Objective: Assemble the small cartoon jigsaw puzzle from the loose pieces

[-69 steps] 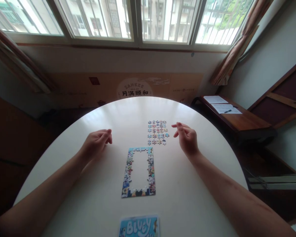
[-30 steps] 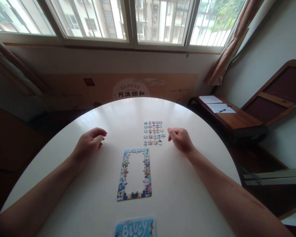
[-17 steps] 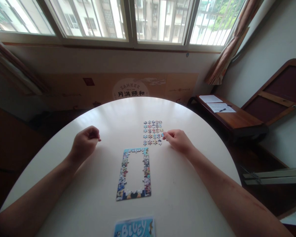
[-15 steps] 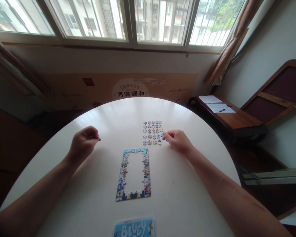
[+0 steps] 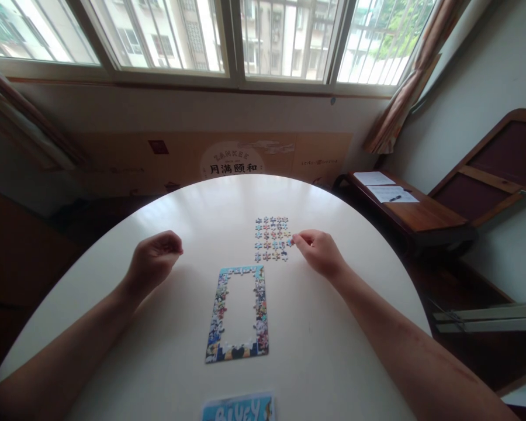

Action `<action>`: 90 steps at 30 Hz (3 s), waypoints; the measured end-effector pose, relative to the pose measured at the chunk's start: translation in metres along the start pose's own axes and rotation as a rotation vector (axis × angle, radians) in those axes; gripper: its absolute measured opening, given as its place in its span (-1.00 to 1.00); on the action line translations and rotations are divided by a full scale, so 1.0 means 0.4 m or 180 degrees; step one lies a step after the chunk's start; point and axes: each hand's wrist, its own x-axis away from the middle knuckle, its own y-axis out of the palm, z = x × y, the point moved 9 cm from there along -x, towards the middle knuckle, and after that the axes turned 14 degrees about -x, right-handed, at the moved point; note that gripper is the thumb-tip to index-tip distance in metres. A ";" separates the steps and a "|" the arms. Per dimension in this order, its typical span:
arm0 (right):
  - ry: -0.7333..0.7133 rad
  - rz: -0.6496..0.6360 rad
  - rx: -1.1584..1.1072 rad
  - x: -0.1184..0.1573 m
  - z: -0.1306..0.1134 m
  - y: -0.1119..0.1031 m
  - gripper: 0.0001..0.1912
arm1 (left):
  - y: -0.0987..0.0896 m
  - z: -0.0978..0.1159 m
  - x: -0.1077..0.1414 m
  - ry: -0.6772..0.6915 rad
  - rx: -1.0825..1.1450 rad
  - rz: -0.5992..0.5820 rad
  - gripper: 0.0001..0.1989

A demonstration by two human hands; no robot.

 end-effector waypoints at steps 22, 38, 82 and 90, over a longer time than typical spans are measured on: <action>-0.0536 0.0795 -0.0809 -0.004 0.000 -0.047 -0.71 | -0.015 0.004 0.000 -0.0450 0.0303 0.0025 -0.86; -0.0204 0.0921 -0.1260 -0.026 0.083 -0.029 -0.68 | -0.013 0.003 0.001 -0.0451 0.0259 0.0017 -0.86; 0.0034 0.0764 -0.1127 -0.026 0.128 0.003 -0.37 | 0.028 -0.105 -0.016 -0.0719 0.0192 -0.0063 -0.79; 0.0068 0.0669 -0.1161 -0.025 0.122 0.014 -0.40 | 0.032 -0.123 -0.018 -0.0749 0.0083 -0.0056 -0.74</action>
